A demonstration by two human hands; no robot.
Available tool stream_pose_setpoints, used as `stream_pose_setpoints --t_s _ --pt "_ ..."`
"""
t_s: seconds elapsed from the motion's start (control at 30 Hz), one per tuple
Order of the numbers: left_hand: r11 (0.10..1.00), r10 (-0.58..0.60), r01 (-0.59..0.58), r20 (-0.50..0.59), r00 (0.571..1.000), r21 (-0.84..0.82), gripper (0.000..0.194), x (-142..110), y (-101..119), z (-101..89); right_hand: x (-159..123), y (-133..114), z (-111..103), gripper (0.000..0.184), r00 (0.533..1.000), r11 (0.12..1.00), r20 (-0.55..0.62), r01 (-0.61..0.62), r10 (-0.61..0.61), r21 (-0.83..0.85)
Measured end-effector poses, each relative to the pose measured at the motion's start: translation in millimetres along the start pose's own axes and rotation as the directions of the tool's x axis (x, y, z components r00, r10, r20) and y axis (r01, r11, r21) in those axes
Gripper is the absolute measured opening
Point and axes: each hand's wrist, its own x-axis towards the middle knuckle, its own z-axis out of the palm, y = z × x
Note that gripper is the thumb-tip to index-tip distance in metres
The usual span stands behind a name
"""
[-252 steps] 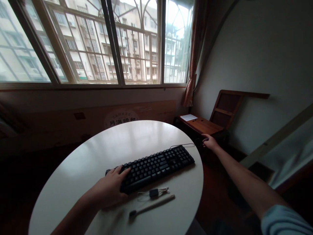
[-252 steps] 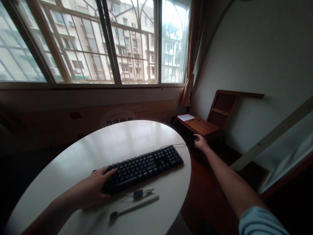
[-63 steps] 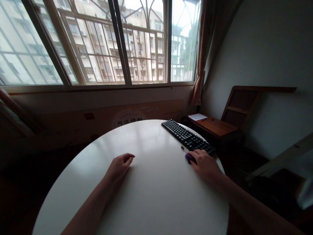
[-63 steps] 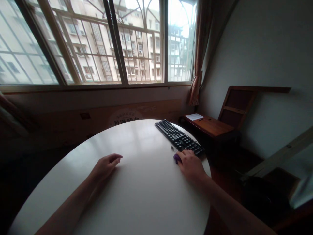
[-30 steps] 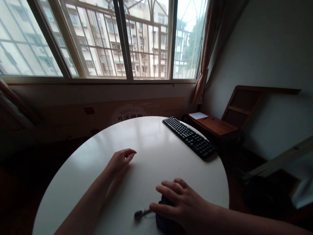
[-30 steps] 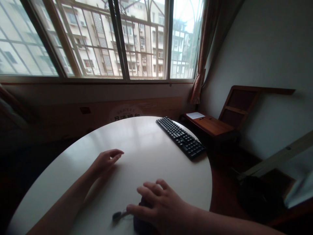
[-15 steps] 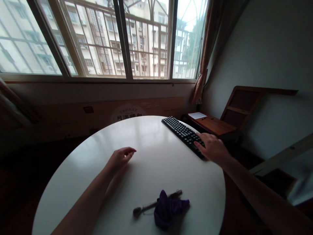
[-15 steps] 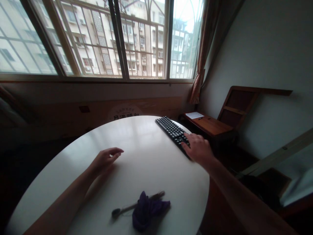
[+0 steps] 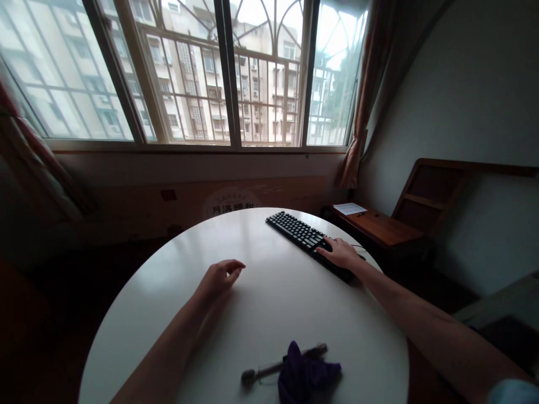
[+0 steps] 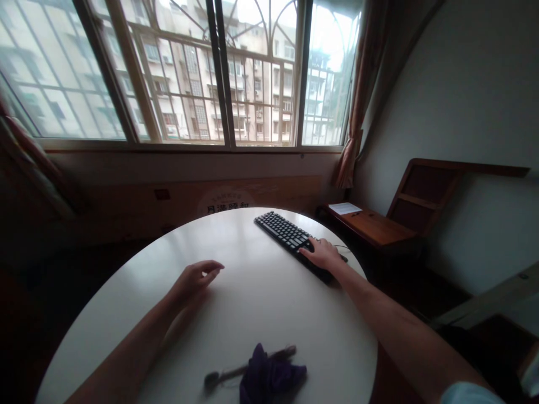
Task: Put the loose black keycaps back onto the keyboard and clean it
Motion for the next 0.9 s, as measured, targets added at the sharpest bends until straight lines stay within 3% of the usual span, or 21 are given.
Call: stream_pose_setpoints --t_s 0.13,0.23,0.3,0.43,0.5,0.53,0.6,0.67,0.73,0.8,0.9 --pt "0.989 0.081 -0.067 -0.108 0.991 0.134 0.028 -3.0 2.5 0.5 7.6 -38.5 0.6 0.075 0.965 0.964 0.031 0.261 -0.262 0.041" --pt "0.942 0.200 -0.162 -0.105 0.974 0.294 0.034 -5.0 5.3 5.4 5.6 -84.0 4.2 0.074 0.884 0.884 0.041 0.461 -0.465 0.082" --pt "0.901 0.241 -0.208 -0.040 0.970 0.381 0.050 -5.2 5.6 9.2 -1.7 -115.9 6.7 0.075 0.811 0.809 0.039 0.577 -0.584 0.111" --pt "0.862 0.152 -0.179 0.095 0.984 0.475 0.079 -4.4 1.2 10.5 -15.8 -163.1 6.7 0.064 0.660 0.651 0.001 0.741 -0.751 0.166" --pt "0.862 0.047 -0.116 0.149 0.988 0.494 0.085 -4.2 -0.9 7.9 -11.0 -169.5 1.2 0.054 0.638 0.622 -0.053 0.763 -0.768 0.176" --pt "0.862 -0.001 -0.087 0.174 0.985 0.499 0.086 -4.3 -1.4 6.4 -4.0 -166.8 -3.1 0.050 0.657 0.638 -0.083 0.750 -0.750 0.174" --pt "0.863 -0.064 -0.054 0.215 0.974 0.503 0.085 -4.5 -1.1 3.9 17.1 -148.7 -13.4 0.046 0.743 0.725 -0.133 0.669 -0.656 0.162" --pt "0.865 -0.086 -0.045 0.236 0.968 0.500 0.085 -4.8 0.6 2.6 42.2 -116.4 -23.4 0.049 0.853 0.845 -0.167 0.517 -0.494 0.138" --pt "0.870 -0.089 -0.043 0.241 0.966 0.492 0.086 -5.0 2.6 2.5 64.3 -77.3 -29.6 0.059 0.933 0.932 -0.147 0.346 -0.329 0.112" --pt "0.873 -0.092 -0.038 0.241 0.966 0.486 0.087 -5.3 4.4 3.1 80.1 -41.3 -30.3 0.064 0.979 0.978 -0.076 0.196 -0.191 0.073" --pt "0.873 -0.111 -0.017 0.233 0.966 0.487 0.088 -6.2 6.8 4.6 95.5 -10.8 -22.9 0.052 0.991 0.993 0.064 0.112 -0.114 0.025"
